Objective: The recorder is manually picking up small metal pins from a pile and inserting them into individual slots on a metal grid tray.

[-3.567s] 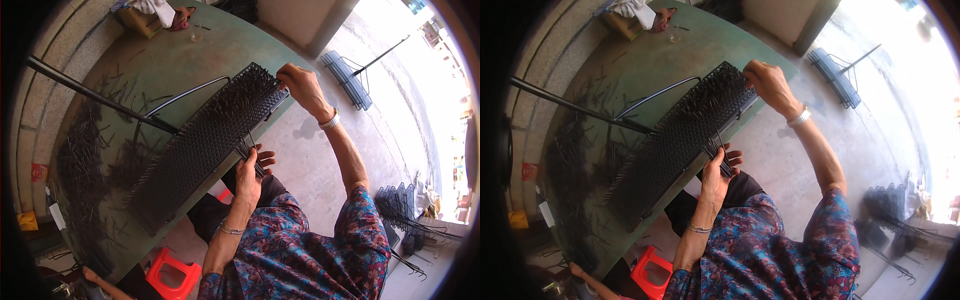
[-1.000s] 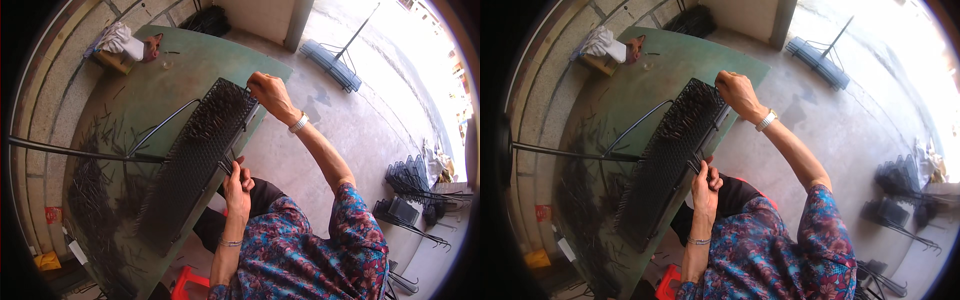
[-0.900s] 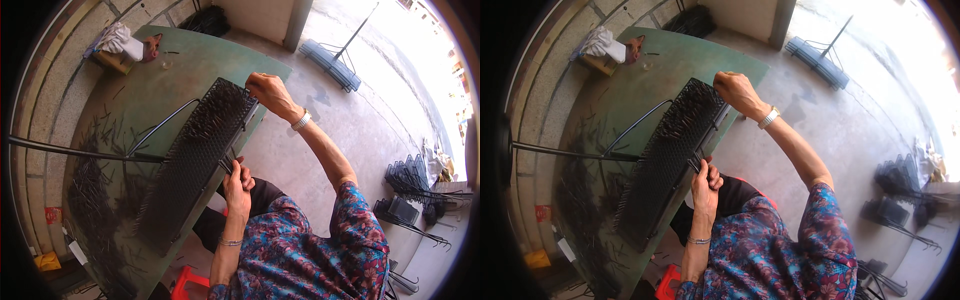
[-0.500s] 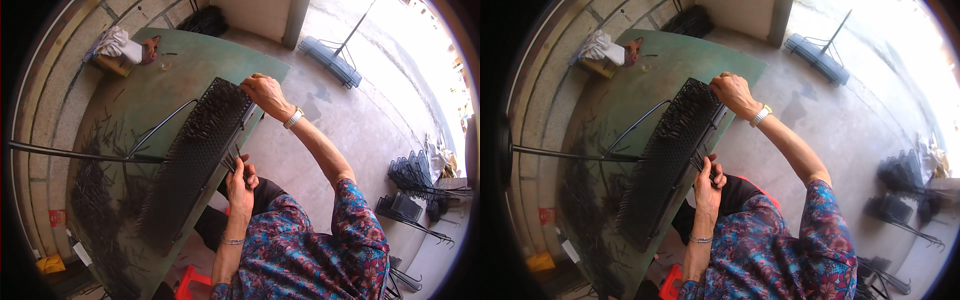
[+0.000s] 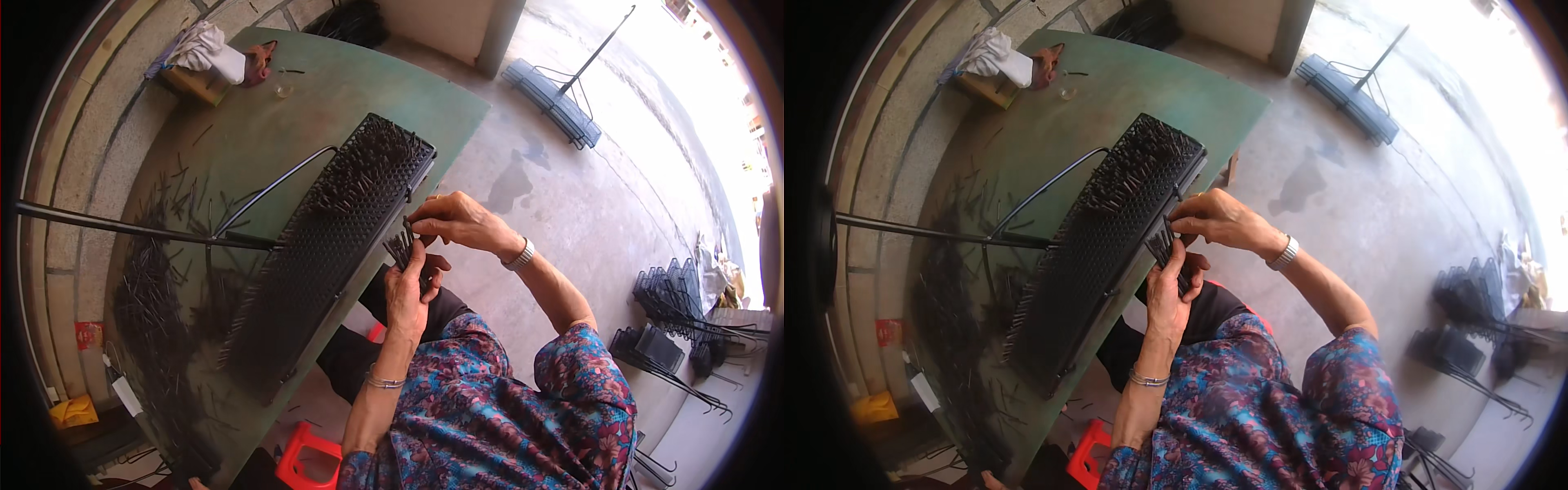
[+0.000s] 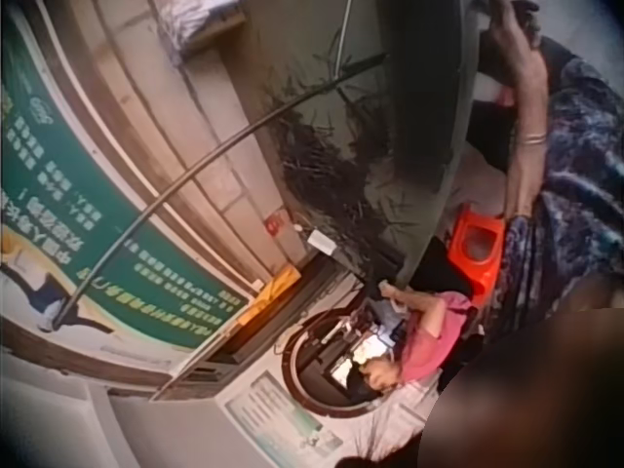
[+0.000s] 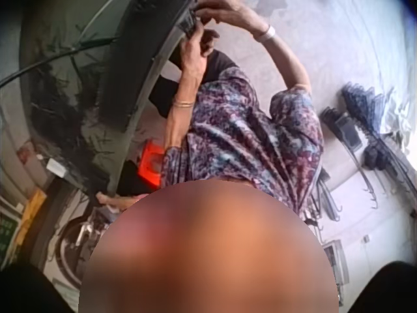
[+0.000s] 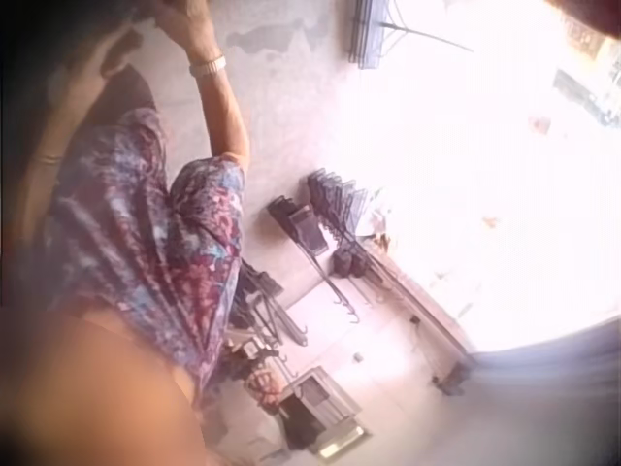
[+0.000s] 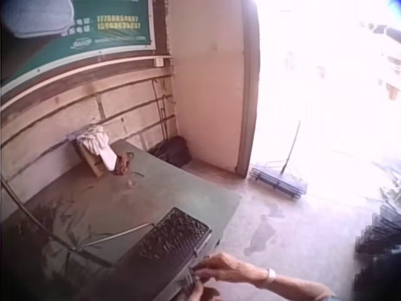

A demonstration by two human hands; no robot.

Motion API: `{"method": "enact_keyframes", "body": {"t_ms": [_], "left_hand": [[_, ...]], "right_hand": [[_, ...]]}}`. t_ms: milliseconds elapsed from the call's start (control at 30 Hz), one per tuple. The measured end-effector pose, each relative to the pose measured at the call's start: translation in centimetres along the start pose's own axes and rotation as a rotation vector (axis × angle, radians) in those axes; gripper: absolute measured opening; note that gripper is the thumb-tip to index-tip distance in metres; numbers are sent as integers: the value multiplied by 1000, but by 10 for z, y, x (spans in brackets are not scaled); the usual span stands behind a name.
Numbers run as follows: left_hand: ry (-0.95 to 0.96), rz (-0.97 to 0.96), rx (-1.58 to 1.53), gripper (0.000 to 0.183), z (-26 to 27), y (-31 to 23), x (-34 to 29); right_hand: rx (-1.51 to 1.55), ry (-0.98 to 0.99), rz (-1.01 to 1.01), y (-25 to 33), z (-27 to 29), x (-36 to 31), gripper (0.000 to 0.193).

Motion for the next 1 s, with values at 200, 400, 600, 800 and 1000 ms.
{"method": "enact_keyframes", "body": {"t_ms": [200,400,600,800,1000], "left_hand": [[30,24,91,41,-4,-5,-5],[-48,19,47,46,7,1,1],[-112,-10,-76,43,31,3,12],[-130,-49,-257,33,36,10,12],[-168,36,-243,31,25,6,2]], "right_hand": [[258,-19,-152,-20,-3,-7,23],[176,-52,-100,-9,8,-5,21],[-312,-689,289,23,63,9,6],[-550,-707,413,12,69,35,6],[-511,-640,419,6,70,48,6]]}}
Point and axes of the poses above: each hand's wrist, its own x-axis towards the middle knuckle, its own z-axis out of the back of the hand, y = z × x, the point moved 5 cm from there along x, towards the middle knuckle, and after that the axes turned 9 degrees about z, right-handed, at the moved point
